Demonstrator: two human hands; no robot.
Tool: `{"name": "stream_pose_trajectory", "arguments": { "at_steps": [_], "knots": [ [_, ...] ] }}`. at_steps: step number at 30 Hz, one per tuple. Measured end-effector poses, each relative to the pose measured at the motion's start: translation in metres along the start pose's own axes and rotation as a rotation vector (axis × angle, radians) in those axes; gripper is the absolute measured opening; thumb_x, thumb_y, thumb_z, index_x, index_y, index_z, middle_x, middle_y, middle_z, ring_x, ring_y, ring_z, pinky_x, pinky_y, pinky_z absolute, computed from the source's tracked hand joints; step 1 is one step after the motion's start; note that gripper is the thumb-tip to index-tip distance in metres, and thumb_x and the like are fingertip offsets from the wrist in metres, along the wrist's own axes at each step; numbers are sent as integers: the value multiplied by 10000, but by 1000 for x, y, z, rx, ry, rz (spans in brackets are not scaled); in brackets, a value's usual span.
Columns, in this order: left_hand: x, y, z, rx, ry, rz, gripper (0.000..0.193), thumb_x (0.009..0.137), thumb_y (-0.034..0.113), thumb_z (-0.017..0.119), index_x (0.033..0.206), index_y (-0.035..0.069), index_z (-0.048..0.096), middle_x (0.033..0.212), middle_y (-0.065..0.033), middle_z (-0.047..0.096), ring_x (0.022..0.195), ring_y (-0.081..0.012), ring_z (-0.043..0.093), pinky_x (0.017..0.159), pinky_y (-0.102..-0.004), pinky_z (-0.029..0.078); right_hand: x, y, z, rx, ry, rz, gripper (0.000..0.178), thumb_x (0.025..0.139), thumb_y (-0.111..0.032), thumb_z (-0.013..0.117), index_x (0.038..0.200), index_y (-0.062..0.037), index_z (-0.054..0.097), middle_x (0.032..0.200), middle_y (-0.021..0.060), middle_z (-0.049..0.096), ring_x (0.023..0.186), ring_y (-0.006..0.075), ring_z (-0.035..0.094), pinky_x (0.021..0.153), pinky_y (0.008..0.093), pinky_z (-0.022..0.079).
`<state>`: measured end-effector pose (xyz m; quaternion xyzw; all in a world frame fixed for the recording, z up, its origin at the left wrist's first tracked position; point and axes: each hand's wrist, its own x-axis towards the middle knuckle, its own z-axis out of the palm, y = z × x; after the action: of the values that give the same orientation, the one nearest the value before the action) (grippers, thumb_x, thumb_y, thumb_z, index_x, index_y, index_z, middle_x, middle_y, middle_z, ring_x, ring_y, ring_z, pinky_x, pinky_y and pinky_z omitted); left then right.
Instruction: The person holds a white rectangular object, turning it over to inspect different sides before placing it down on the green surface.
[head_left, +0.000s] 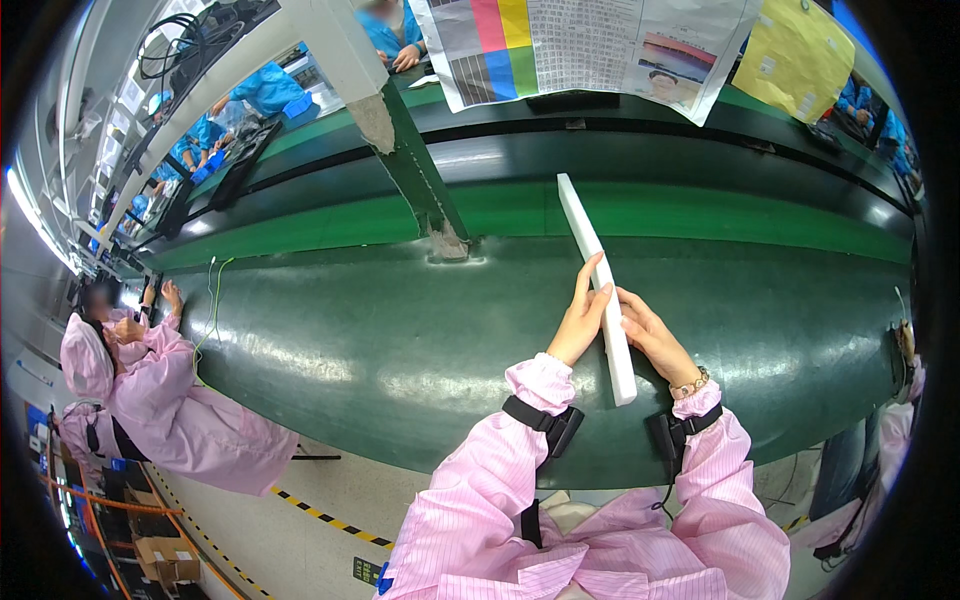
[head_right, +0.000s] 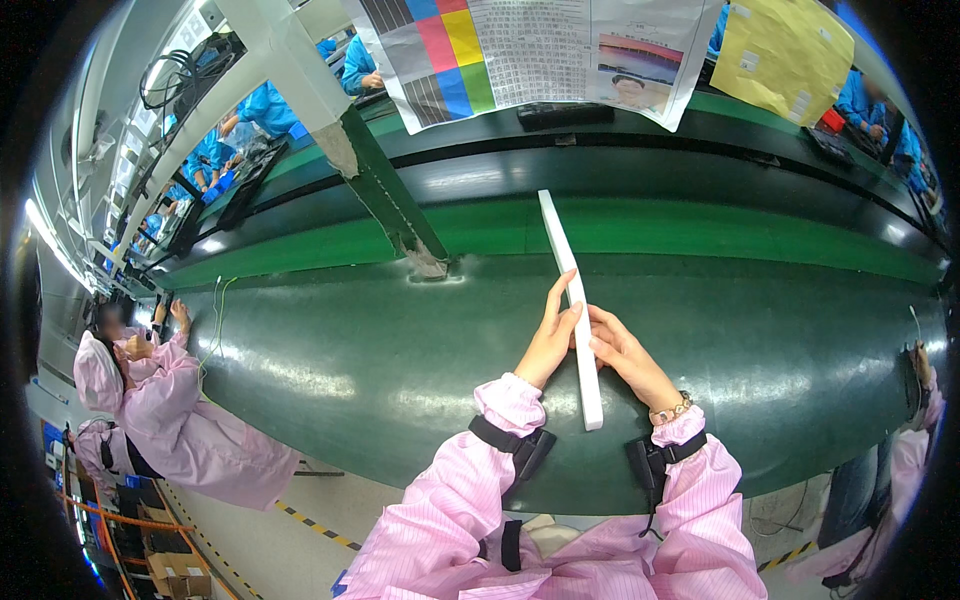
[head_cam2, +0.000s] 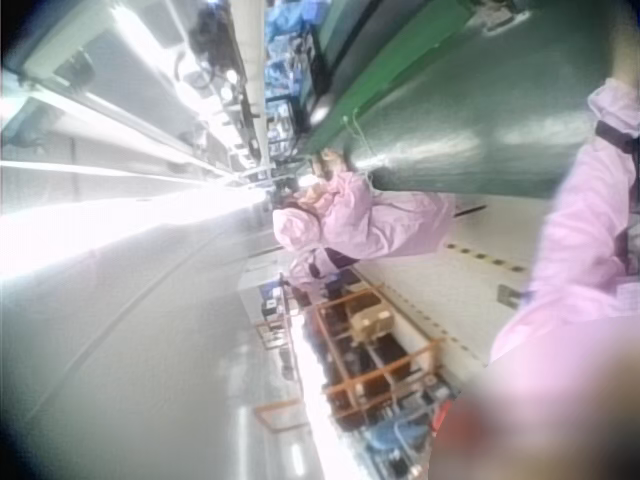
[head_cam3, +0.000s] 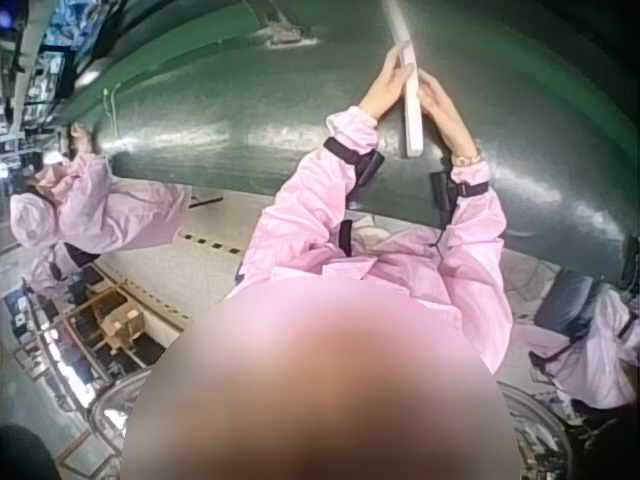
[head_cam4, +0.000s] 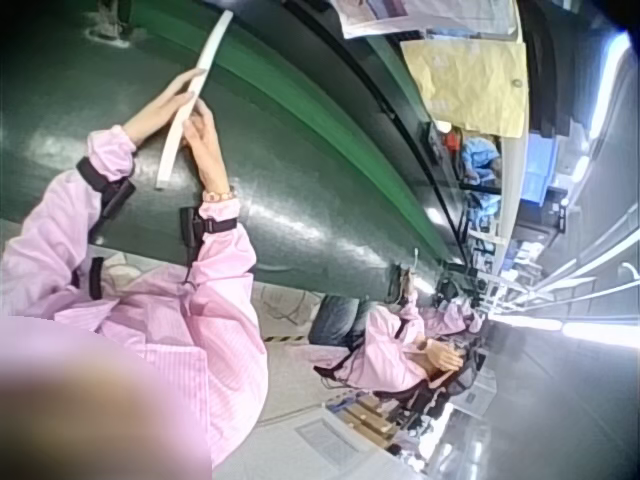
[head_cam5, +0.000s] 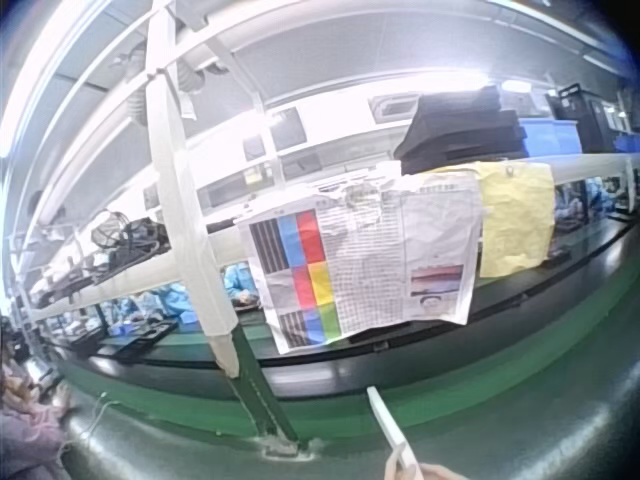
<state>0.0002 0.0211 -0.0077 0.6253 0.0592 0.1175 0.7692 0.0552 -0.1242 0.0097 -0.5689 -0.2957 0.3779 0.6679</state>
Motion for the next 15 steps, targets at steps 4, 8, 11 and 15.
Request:
{"name": "stream_pose_trajectory", "arguments": {
  "at_steps": [4, 8, 11, 15],
  "knots": [
    [0, 1, -1, -5, -2, 2, 516, 964, 237, 427, 1421, 240, 187, 749, 7, 470, 671, -61, 436, 626, -210, 395, 1, -1, 1, 3, -1, -2, 600, 912, -332, 521, 1378, -49, 271, 1122, 58, 570, 967, 98, 515, 759, 231, 397],
    [0, 2, 0, -7, -2, -2, 518, 964, 237, 429, 1422, 240, 187, 749, 7, 469, 670, -62, 434, 625, -211, 392, 0, -1, 0, 5, 3, -3, 597, 912, -330, 521, 1378, -49, 274, 1119, 58, 571, 963, 97, 517, 757, 229, 398],
    [0, 2, 0, -2, -5, 2, 518, 963, 237, 429, 1421, 239, 188, 758, 5, 474, 674, -64, 440, 628, -211, 397, 0, -1, 0, 6, 6, -2, 597, 912, -331, 522, 1377, -49, 276, 1119, 57, 572, 956, 95, 519, 754, 228, 398],
    [-1, 2, 0, -6, -2, 12, 515, 963, 237, 429, 1419, 240, 191, 775, 0, 482, 682, -65, 451, 632, -211, 405, 1, -2, 2, 5, 2, -5, 595, 913, -333, 521, 1376, -49, 277, 1119, 57, 573, 947, 92, 520, 748, 226, 398]
  ]
}}
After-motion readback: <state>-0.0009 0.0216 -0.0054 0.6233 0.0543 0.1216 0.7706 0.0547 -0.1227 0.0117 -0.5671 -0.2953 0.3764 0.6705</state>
